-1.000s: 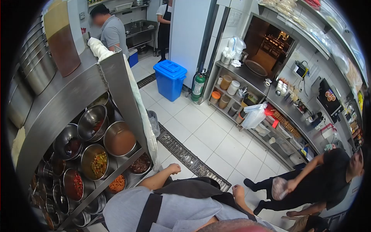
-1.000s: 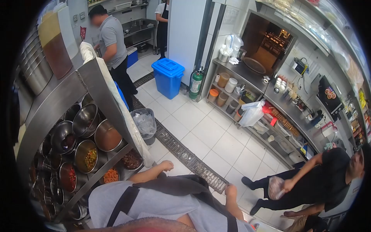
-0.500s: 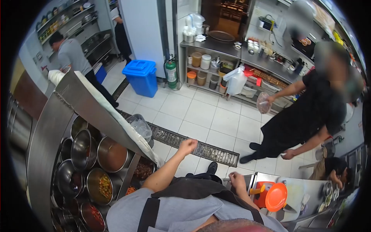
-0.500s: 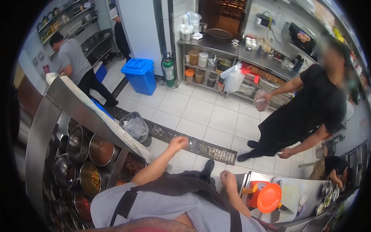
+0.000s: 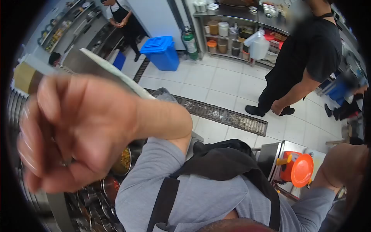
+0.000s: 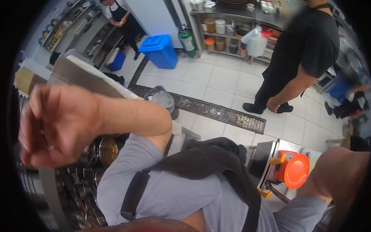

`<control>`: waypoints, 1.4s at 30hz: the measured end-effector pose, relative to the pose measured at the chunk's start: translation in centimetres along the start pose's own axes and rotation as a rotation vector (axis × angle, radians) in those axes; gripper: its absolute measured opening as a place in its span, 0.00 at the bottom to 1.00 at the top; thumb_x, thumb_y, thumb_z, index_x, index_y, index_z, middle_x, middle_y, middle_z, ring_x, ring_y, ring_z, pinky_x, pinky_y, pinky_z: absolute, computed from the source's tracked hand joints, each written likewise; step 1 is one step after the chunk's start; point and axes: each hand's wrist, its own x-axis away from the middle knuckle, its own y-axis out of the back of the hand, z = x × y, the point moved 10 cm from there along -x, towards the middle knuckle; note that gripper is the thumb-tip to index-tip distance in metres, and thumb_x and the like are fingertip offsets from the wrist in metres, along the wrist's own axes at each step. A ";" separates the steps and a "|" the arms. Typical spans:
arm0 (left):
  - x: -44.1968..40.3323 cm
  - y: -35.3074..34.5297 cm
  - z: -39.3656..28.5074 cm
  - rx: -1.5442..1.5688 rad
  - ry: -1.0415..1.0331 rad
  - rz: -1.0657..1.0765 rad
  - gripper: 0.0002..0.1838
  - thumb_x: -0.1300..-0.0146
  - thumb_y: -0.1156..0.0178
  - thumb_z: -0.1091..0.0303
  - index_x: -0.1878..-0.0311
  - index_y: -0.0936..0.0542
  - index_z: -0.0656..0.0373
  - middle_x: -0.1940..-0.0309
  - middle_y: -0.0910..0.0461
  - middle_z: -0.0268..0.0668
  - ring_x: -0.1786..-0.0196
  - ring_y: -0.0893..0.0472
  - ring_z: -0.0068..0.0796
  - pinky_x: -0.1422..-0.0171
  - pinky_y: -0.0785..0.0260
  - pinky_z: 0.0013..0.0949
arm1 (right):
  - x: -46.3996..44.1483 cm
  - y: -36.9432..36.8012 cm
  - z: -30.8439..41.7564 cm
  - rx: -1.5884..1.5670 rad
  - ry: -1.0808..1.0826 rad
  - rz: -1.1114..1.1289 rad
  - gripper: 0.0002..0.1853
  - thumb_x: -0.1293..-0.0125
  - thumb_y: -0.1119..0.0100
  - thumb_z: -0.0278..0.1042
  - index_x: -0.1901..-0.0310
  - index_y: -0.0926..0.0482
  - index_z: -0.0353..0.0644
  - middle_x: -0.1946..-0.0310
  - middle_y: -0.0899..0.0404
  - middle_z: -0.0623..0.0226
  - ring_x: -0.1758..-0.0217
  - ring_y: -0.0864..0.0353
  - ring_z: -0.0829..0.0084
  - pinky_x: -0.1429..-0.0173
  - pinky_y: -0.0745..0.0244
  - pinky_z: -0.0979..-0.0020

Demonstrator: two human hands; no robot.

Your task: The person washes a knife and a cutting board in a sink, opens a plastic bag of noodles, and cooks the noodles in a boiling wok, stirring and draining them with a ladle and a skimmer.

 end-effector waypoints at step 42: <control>37.3 40.9 22.7 -1.290 1.358 -1.060 0.21 0.48 0.50 0.62 0.60 0.22 0.72 0.62 0.18 0.49 0.62 0.19 0.42 0.56 0.29 0.43 | 21.1 -3.0 -16.1 -0.131 -0.577 -0.619 0.15 0.40 0.39 0.37 0.59 0.22 0.32 0.77 0.23 0.60 0.79 0.26 0.72 0.74 0.32 0.78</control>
